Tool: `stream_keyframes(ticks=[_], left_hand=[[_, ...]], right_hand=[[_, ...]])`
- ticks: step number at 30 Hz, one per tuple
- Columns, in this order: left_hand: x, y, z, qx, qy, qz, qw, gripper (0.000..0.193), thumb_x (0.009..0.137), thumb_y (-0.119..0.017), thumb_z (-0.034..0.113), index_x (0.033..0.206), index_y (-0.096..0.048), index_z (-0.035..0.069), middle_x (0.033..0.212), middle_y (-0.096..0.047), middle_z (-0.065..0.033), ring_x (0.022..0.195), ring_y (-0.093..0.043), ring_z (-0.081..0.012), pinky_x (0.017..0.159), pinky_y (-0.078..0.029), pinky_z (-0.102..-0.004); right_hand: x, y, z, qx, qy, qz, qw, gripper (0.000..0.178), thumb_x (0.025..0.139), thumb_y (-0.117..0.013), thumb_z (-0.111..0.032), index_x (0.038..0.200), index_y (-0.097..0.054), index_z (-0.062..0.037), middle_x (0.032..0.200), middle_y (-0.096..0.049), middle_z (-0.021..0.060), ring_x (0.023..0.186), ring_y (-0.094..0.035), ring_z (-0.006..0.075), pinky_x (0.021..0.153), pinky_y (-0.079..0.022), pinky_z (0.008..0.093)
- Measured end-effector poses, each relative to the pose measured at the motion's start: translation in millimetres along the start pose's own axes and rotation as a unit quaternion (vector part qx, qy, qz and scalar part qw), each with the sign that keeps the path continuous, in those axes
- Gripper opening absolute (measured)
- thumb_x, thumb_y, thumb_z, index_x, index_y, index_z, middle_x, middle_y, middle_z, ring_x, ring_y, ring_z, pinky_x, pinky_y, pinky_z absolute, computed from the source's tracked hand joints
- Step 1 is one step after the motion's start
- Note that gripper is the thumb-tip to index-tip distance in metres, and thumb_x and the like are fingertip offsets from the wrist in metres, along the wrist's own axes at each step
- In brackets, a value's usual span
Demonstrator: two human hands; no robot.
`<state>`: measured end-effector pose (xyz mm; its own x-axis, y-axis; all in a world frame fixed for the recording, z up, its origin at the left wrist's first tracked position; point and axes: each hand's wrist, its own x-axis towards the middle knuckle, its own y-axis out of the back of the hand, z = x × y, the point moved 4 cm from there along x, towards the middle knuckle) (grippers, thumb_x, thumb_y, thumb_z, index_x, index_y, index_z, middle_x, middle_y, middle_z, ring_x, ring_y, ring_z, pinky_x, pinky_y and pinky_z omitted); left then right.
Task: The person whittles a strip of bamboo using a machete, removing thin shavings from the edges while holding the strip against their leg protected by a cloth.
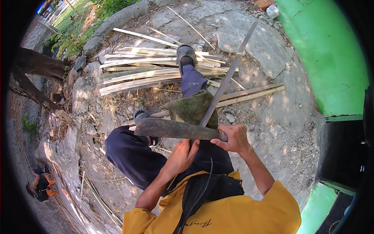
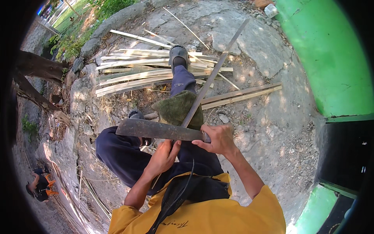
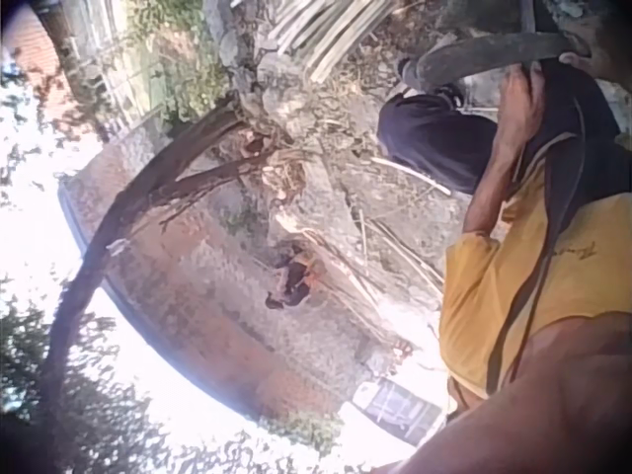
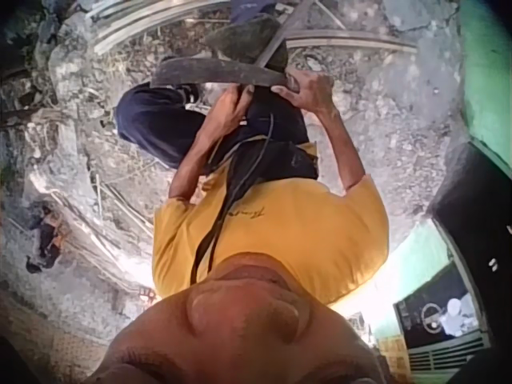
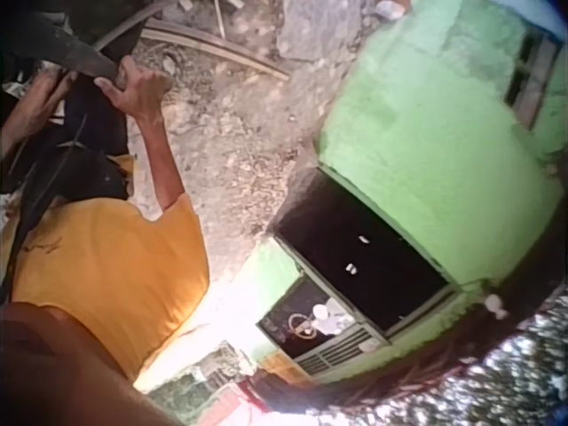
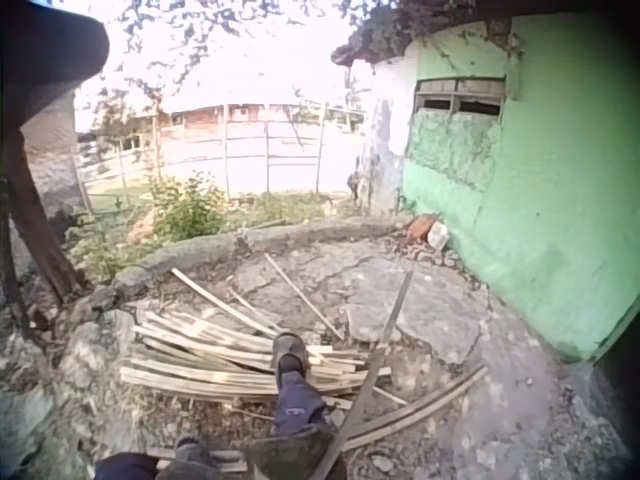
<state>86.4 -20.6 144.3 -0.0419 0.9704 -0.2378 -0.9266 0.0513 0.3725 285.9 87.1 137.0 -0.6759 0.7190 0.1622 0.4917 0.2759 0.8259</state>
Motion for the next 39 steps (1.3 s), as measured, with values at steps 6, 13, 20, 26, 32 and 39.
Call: stream_keyframes(ticks=[6,13,20,26,32,39], left_hand=[[-0.5,-0.3,2.8,0.003,0.025,-0.012,1.000,0.031,0.109,-0.055,0.023,0.119,-0.055,-0.006,0.085,-0.066,-0.0292,0.083,-0.064,-0.0523,0.074,-0.048,-0.0535],[0.4,-1.6,3.3,-0.004,-0.009,0.013,1.000,0.028,0.107,-0.057,0.018,0.113,-0.055,-0.009,0.076,-0.064,-0.0320,0.079,-0.065,-0.0551,0.068,-0.047,-0.0575],[-0.9,-2.5,0.1,-0.003,0.016,-0.009,1.000,0.029,0.109,-0.055,0.021,0.121,-0.055,-0.006,0.083,-0.066,-0.0287,0.078,-0.064,-0.0508,0.072,-0.048,-0.0532],[-1.9,-4.6,-3.1,0.012,-0.010,0.011,1.000,0.028,0.109,-0.055,0.020,0.121,-0.055,-0.005,0.079,-0.065,-0.0280,0.073,-0.064,-0.0494,0.068,-0.047,-0.0522],[-0.6,-3.9,-2.4,-0.008,-0.003,0.002,1.000,0.029,0.108,-0.055,0.020,0.120,-0.055,-0.007,0.078,-0.065,-0.0285,0.072,-0.066,-0.0484,0.066,-0.048,-0.0517],[-0.9,-4.8,-0.8,0.004,-0.012,0.014,1.000,0.030,0.108,-0.055,0.020,0.120,-0.055,-0.007,0.073,-0.064,-0.0280,0.070,-0.067,-0.0478,0.064,-0.048,-0.0523]], right_hand=[[-1.1,-2.1,1.8,-0.002,-0.011,0.007,1.000,0.064,0.088,-0.067,-0.072,0.083,-0.066,-0.0082,0.062,-0.061,0.0091,0.057,-0.066,0.0321,0.054,-0.047,0.0424],[-0.1,-1.3,1.5,0.007,-0.001,0.016,1.000,0.064,0.088,-0.066,-0.072,0.082,-0.066,-0.0082,0.062,-0.061,0.0093,0.056,-0.065,0.0319,0.054,-0.046,0.0426],[1.0,0.5,1.7,-0.003,-0.001,0.008,1.000,0.063,0.088,-0.067,-0.071,0.084,-0.066,-0.0084,0.062,-0.061,0.0089,0.057,-0.066,0.0319,0.055,-0.046,0.0432],[1.6,1.9,-0.4,-0.006,-0.001,0.010,1.000,0.062,0.087,-0.068,-0.071,0.085,-0.066,-0.0087,0.062,-0.061,0.0082,0.057,-0.066,0.0317,0.055,-0.046,0.0430],[2.7,4.9,-2.0,-0.017,0.005,0.009,1.000,0.062,0.087,-0.068,-0.071,0.084,-0.066,-0.0094,0.061,-0.060,0.0072,0.056,-0.065,0.0307,0.054,-0.044,0.0431],[2.5,5.2,-1.4,-0.023,0.012,0.020,0.999,0.062,0.088,-0.068,-0.071,0.084,-0.066,-0.0093,0.059,-0.058,0.0068,0.055,-0.064,0.0297,0.053,-0.044,0.0421]])
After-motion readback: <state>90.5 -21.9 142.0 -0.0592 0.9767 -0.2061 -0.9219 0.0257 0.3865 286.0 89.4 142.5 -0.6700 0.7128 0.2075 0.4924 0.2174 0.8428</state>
